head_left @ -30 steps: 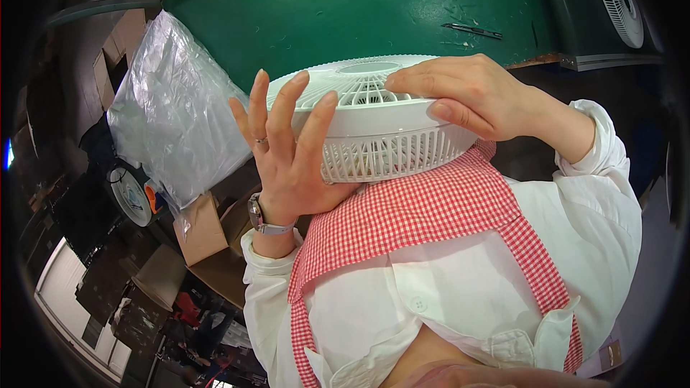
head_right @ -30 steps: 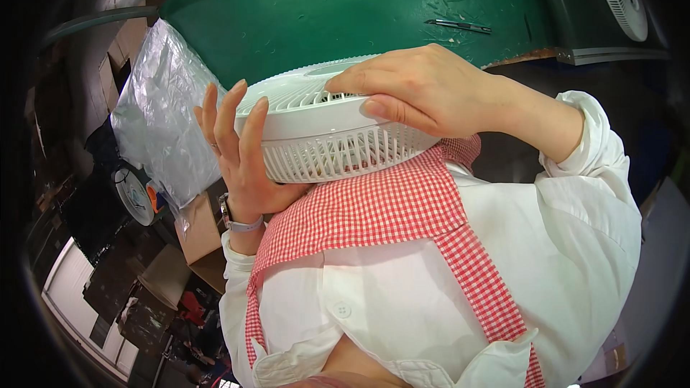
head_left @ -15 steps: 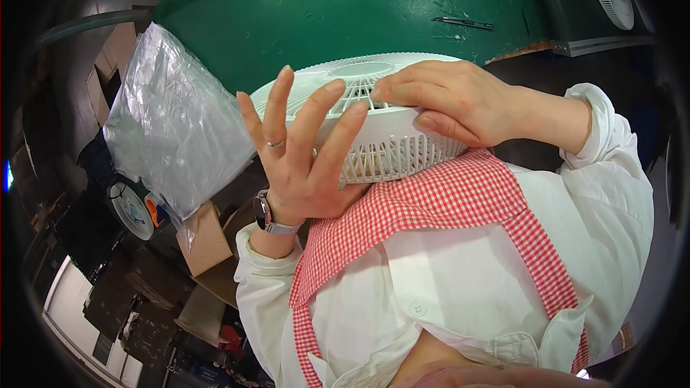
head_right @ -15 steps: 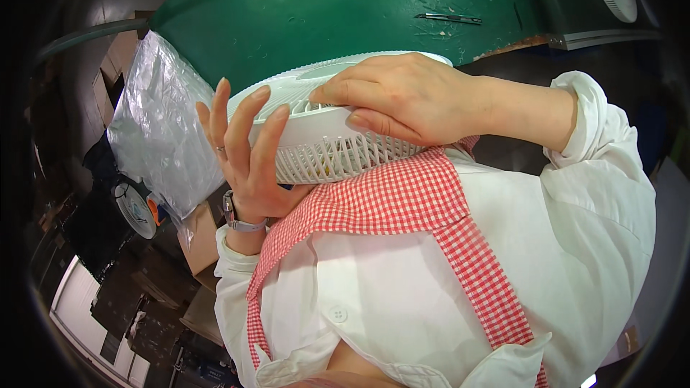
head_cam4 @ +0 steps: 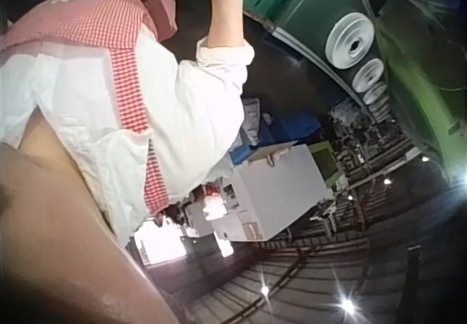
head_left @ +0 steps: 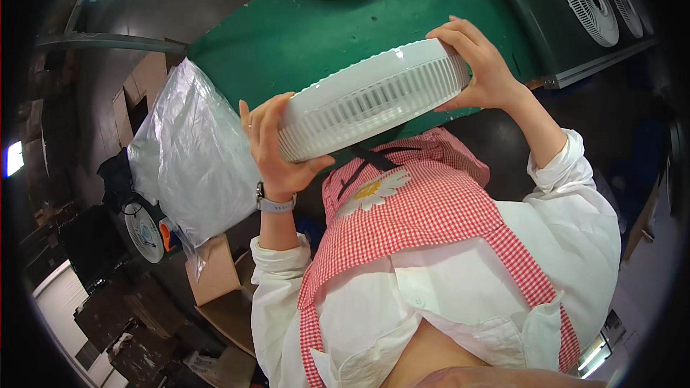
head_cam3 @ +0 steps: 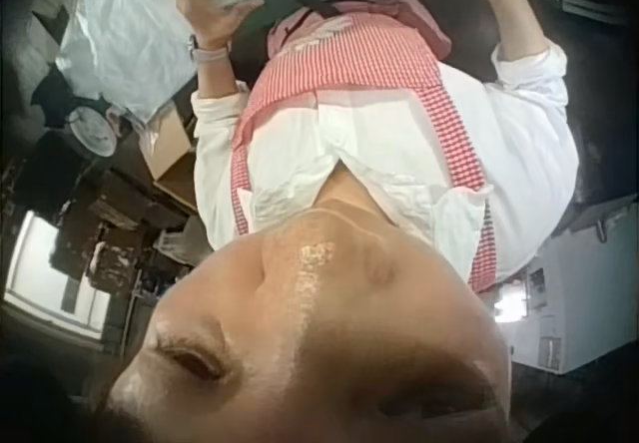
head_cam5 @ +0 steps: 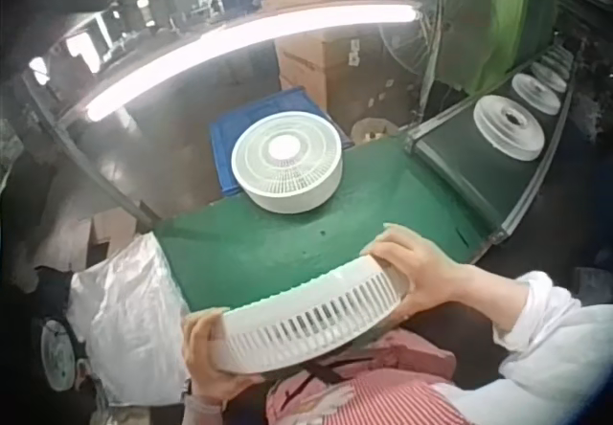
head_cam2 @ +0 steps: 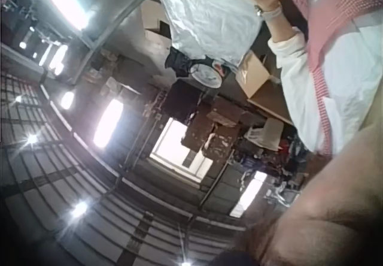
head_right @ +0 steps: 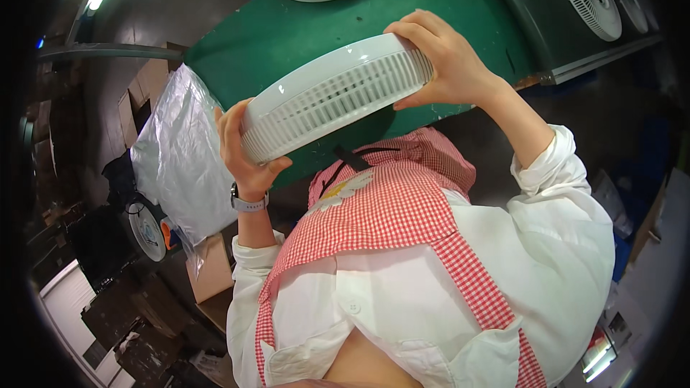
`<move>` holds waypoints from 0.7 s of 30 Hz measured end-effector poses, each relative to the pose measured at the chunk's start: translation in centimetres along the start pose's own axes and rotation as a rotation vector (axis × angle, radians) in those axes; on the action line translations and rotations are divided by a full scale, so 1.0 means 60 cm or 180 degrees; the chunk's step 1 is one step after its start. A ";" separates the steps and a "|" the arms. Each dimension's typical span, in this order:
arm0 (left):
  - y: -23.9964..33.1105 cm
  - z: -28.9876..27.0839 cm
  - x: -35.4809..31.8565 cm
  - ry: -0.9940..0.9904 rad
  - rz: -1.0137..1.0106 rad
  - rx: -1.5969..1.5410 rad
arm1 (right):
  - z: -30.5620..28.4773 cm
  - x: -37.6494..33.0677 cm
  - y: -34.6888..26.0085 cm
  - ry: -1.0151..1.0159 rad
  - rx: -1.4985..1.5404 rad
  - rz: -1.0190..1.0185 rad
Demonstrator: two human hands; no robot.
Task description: The recorder is assembling components of fan grilles and placing the finished parts into plastic bags.
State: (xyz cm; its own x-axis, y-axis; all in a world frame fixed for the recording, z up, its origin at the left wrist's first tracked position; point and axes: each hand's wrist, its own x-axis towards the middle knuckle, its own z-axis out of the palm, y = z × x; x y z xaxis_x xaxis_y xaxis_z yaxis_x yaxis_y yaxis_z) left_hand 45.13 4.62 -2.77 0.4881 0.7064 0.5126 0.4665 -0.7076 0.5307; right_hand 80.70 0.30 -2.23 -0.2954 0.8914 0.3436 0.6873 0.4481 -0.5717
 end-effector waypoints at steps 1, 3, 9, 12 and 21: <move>-0.007 -0.005 -0.001 -0.0275 -0.0351 0.0024 | -0.012 0.019 -0.016 0.0044 -0.0275 -0.0206; -0.003 -0.012 0.006 -0.1003 -0.0778 0.0697 | -0.006 0.046 -0.045 -0.0027 -0.0520 -0.0332; 0.085 -0.011 0.046 -0.0720 -0.0467 0.1007 | 0.050 0.088 -0.123 -0.0411 -0.0188 -0.0668; 0.062 -0.068 0.022 -0.0992 -0.0803 0.1179 | 0.052 0.055 -0.056 -0.0535 -0.0327 -0.0099; 0.079 -0.048 0.027 -0.0742 -0.0543 0.1397 | 0.107 0.094 -0.089 -0.0302 0.0653 -0.0601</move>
State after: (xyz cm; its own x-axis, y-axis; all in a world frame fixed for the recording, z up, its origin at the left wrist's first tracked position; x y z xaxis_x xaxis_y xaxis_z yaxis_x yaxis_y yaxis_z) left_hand 46.03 2.46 2.54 0.5061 0.8244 0.2534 0.7944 -0.5600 0.2352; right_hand 71.12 3.37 -2.04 -0.4727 0.7890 0.3924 0.4686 0.6022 -0.6464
